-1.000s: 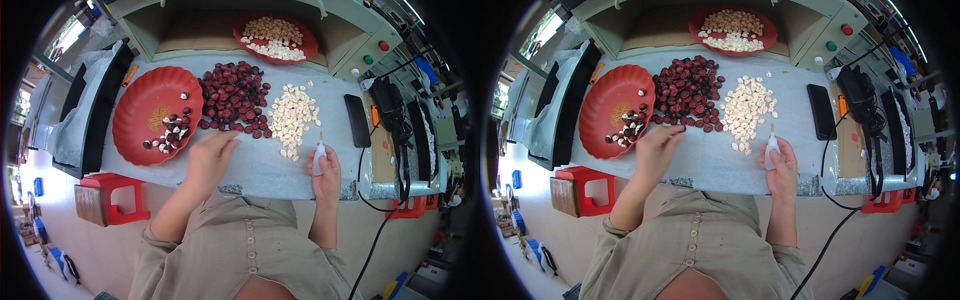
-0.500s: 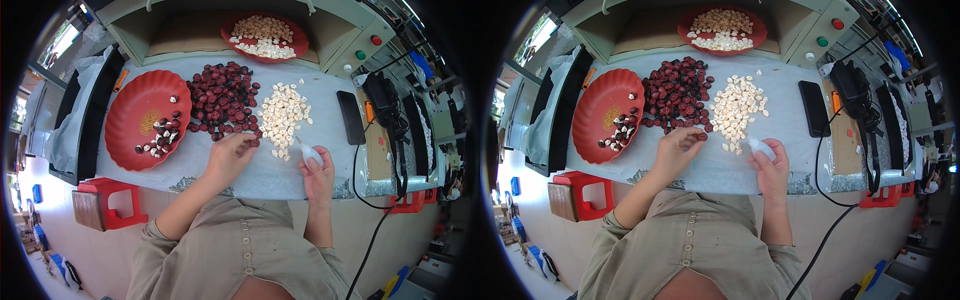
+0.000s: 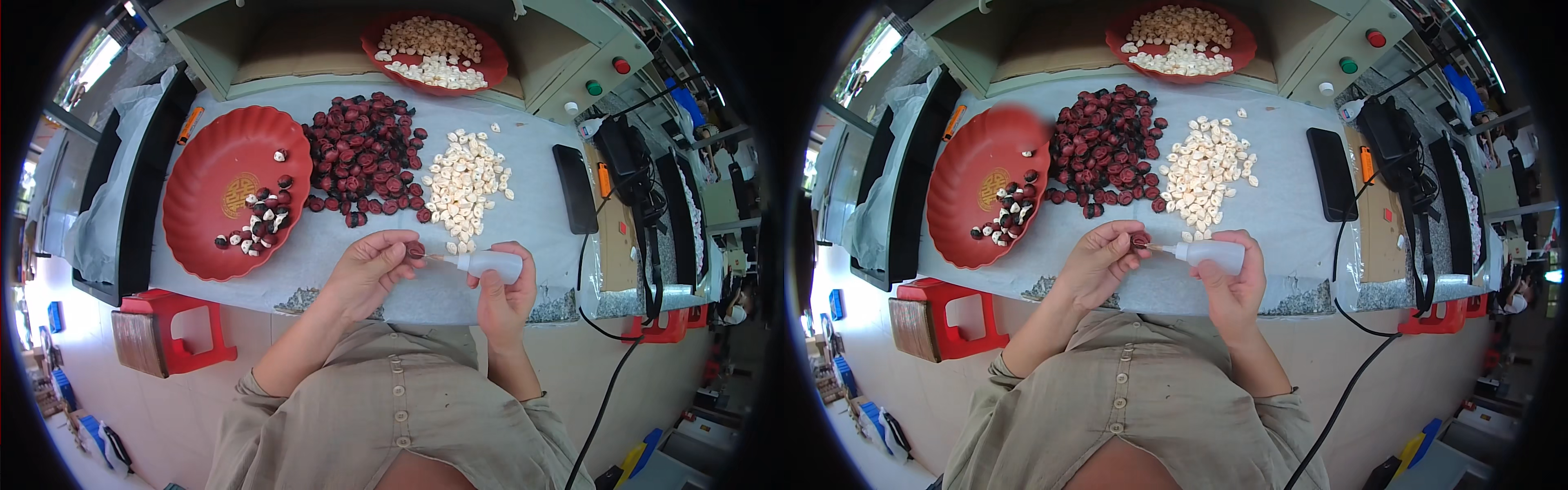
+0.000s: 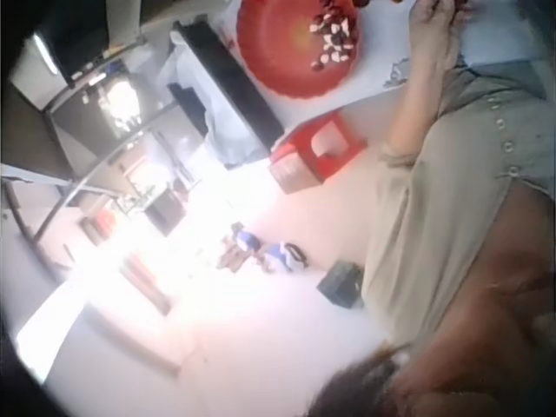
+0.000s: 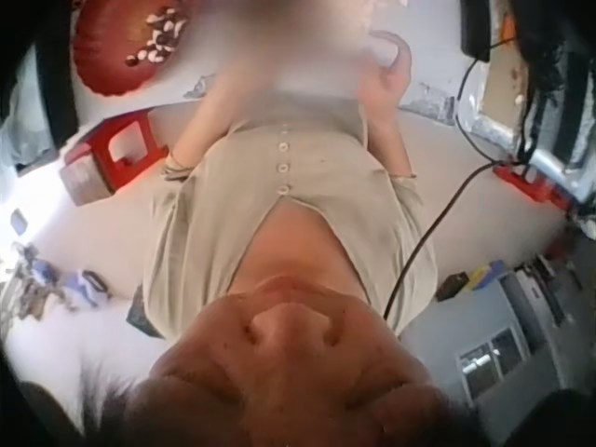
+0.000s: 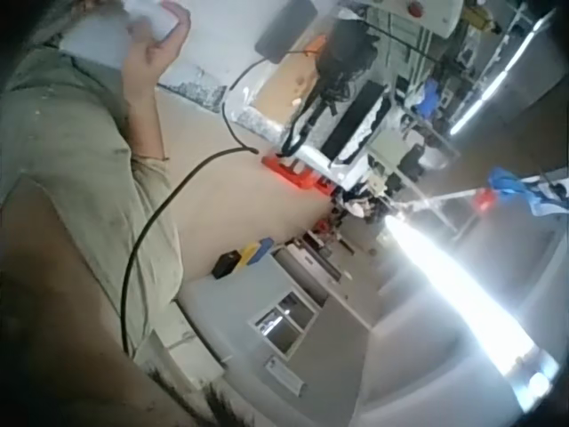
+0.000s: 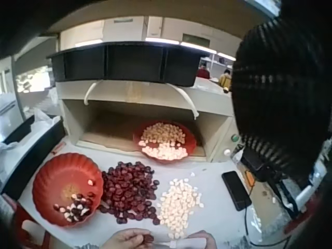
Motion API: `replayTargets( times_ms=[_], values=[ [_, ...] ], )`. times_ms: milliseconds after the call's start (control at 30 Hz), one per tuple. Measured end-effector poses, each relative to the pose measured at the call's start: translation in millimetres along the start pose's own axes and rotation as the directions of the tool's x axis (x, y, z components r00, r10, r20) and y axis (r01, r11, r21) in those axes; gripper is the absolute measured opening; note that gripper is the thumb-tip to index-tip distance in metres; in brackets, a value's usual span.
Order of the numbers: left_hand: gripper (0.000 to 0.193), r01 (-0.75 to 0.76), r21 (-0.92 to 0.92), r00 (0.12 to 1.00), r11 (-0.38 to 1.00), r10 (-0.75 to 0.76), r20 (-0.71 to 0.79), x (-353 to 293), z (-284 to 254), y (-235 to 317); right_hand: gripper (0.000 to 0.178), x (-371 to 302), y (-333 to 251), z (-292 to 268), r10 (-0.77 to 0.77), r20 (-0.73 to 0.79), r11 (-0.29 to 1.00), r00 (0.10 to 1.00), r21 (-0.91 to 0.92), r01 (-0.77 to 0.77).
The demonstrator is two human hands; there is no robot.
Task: Assembling small decorative or toy components by applying glue and joining red and white pieces together.
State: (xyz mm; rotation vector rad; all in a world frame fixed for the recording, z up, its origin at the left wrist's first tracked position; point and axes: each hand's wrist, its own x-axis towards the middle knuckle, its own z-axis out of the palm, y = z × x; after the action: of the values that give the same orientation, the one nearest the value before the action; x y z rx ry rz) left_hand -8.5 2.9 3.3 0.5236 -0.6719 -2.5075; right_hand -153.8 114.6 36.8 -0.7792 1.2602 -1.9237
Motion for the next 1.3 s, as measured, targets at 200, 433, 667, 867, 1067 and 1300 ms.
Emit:
replayTargets(
  times_ms=[200,433,667,867,1067,1300],
  values=[
    [0.026,-0.002,-0.062,0.999,0.998,0.005,0.049,-1.3,-3.1,1.3,0.025,-1.2,-5.0,1.2,-0.256,0.254,0.811,0.933,-0.469,0.35],
    [0.027,0.015,-0.081,0.997,0.997,-0.009,0.075,-2.1,-2.7,1.8,0.024,0.0,-4.4,3.1,-0.287,0.276,0.772,0.917,-0.501,0.392],
    [0.028,0.02,-0.068,0.997,0.997,-0.015,0.076,-2.9,-2.2,1.8,0.025,2.0,-3.1,2.5,-0.295,0.31,0.742,0.904,-0.521,0.421],
    [0.028,0.016,-0.059,0.997,0.998,-0.012,0.077,-3.1,-3.5,1.1,0.025,1.4,-5.1,2.4,-0.279,0.328,0.742,0.902,-0.523,0.42],
    [0.027,0.011,-0.047,0.997,0.999,-0.007,0.078,-3.1,-3.9,0.2,0.027,1.5,-5.1,2.6,-0.29,0.335,0.719,0.897,-0.542,0.435],
    [0.027,0.001,-0.052,0.997,0.999,0.003,0.076,-3.1,-3.7,0.3,0.028,2.4,-7.1,4.5,-0.322,0.377,0.662,0.868,-0.566,0.491]
  ],
)
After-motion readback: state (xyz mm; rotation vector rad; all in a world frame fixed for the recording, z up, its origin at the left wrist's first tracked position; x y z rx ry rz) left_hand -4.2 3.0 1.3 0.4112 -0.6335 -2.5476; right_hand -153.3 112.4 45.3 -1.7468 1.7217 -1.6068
